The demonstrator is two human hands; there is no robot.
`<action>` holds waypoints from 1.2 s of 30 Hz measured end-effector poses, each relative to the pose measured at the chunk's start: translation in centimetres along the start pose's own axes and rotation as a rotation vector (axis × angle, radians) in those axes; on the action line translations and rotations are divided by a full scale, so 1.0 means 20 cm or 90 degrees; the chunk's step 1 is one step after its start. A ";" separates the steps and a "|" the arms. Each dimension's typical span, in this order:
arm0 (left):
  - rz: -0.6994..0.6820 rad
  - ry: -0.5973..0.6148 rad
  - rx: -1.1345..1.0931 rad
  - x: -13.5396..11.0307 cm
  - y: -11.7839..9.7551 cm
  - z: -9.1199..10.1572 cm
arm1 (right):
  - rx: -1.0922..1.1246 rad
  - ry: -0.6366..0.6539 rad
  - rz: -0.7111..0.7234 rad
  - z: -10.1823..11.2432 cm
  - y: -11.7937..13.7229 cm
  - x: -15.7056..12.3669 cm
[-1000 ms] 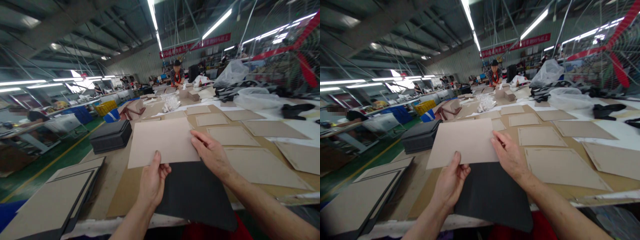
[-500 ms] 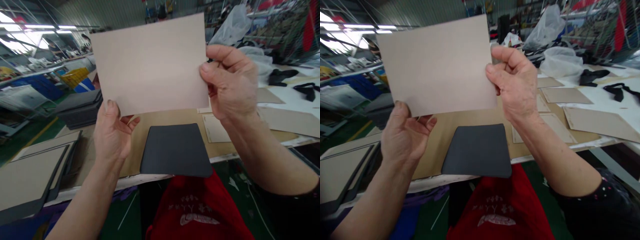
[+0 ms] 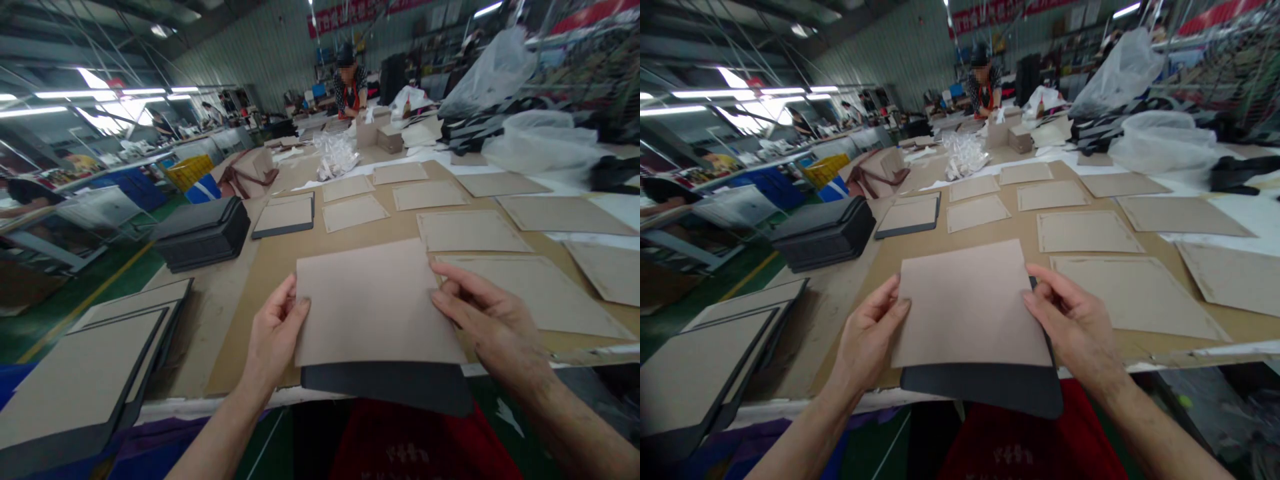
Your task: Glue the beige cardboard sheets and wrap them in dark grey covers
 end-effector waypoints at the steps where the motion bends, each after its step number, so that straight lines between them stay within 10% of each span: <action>1: 0.006 0.028 -0.001 -0.02 0.02 -0.01 | -0.033 0.002 -0.017 0.02 -0.03 -0.04; 9: -0.024 0.052 0.114 -0.06 0.10 -0.02 | -0.191 0.054 -0.115 0.16 -0.24 -0.24; 21: -0.137 0.073 0.275 0.07 0.06 -0.08 | -0.272 0.093 -0.132 0.17 -0.32 -0.15; 36: -0.173 0.086 0.348 0.18 0.13 -0.11 | -0.393 0.079 -0.025 0.07 -0.23 -0.08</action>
Point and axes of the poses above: each hand's wrist, its own x-axis towards the middle knuckle, its own z-axis out of the back of the hand, y = z × x, the point moved 4 cm from there along x, towards the middle knuckle, and after that the axes turned 10 degrees about x, right-handed, at the moved point
